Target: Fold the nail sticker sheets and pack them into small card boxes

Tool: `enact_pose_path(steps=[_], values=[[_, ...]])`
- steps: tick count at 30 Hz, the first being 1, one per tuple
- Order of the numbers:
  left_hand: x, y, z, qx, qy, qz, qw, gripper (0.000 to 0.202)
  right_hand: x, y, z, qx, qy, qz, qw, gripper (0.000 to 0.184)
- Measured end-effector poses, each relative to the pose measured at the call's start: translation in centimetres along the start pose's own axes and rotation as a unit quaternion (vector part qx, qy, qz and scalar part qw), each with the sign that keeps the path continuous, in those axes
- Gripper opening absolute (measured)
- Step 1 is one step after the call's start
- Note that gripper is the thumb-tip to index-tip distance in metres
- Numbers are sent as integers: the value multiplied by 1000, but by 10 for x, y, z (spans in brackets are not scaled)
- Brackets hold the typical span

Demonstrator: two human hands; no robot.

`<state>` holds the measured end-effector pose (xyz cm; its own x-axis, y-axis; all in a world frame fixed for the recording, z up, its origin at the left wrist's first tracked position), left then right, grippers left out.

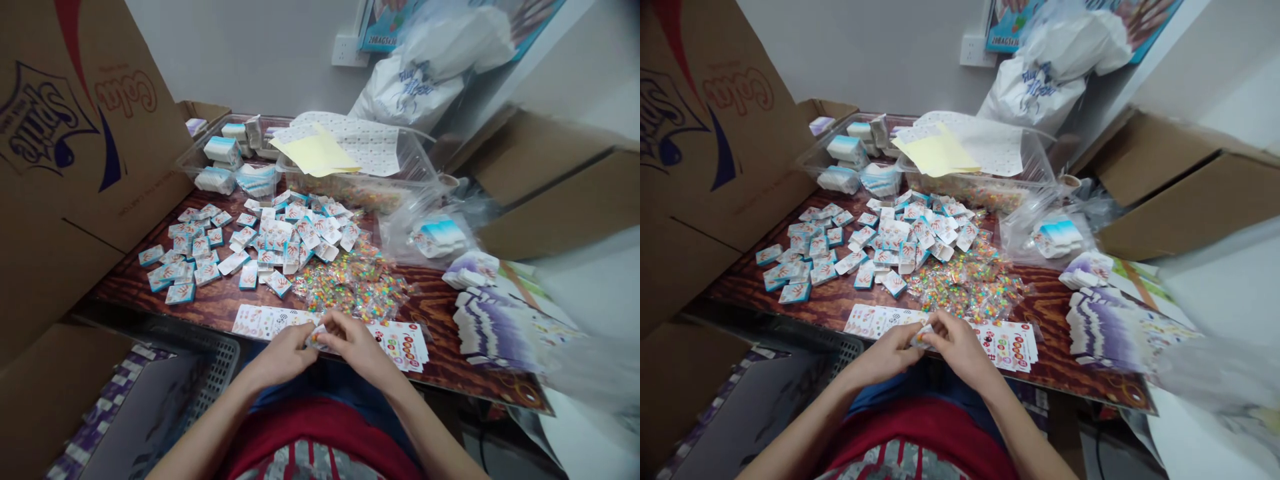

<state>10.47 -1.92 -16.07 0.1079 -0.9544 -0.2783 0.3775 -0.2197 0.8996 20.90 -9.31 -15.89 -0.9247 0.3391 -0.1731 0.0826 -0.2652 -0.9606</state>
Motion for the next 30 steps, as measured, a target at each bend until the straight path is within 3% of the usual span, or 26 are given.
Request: enact_pose_path(steps=[2,3,4,5,6,8,10,12,16,21,26,30], values=[[-7,1,7,10,-39,7,999,18,2,7,1,28,-32,-56,998,16],[-17,-1,9,14,-28,4,1000,19,-1,9,1,35,-27,-64,997,20],[-33,-5,11,13,19,-13,1000,20,-4,10,2,37,-12,-64,997,22],[-53,-11,12,4,100,-47,994,21,-8,10,2,36,2,-62,997,23],[-76,-17,15,-15,206,-100,973,22,-11,10,2,34,13,-63,997,24],[-114,-27,22,-78,390,-233,888,26,-11,9,2,30,19,-72,997,25],[-132,-38,20,-143,445,-337,817,42,-5,7,2,27,7,-78,997,24],[-138,-48,12,-174,431,-382,799,53,4,3,1,22,-10,-66,998,21],[-145,-60,17,-156,442,-352,810,40,8,0,2,2,-2,-27,1000,20],[-144,-59,57,-48,501,-248,828,38,-17,5,-1,17,43,-69,997,25],[-105,-42,60,29,434,-105,894,41,-28,-25,-10,1,71,-176,982,30],[-73,-23,46,67,356,-113,925,41,-20,-53,-21,-18,54,-161,985,31]])
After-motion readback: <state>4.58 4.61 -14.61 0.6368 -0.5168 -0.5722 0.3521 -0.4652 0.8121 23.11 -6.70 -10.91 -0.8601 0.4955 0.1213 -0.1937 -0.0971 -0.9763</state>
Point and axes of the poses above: each hand's wrist, its own z-axis away from the middle knuckle, its own x-axis out of the palm, y = z × x, the point moved 6 cm from there along -z, towards the middle knuckle, and after that the axes turned 4 degrees about -z, right-handed, at the moved point
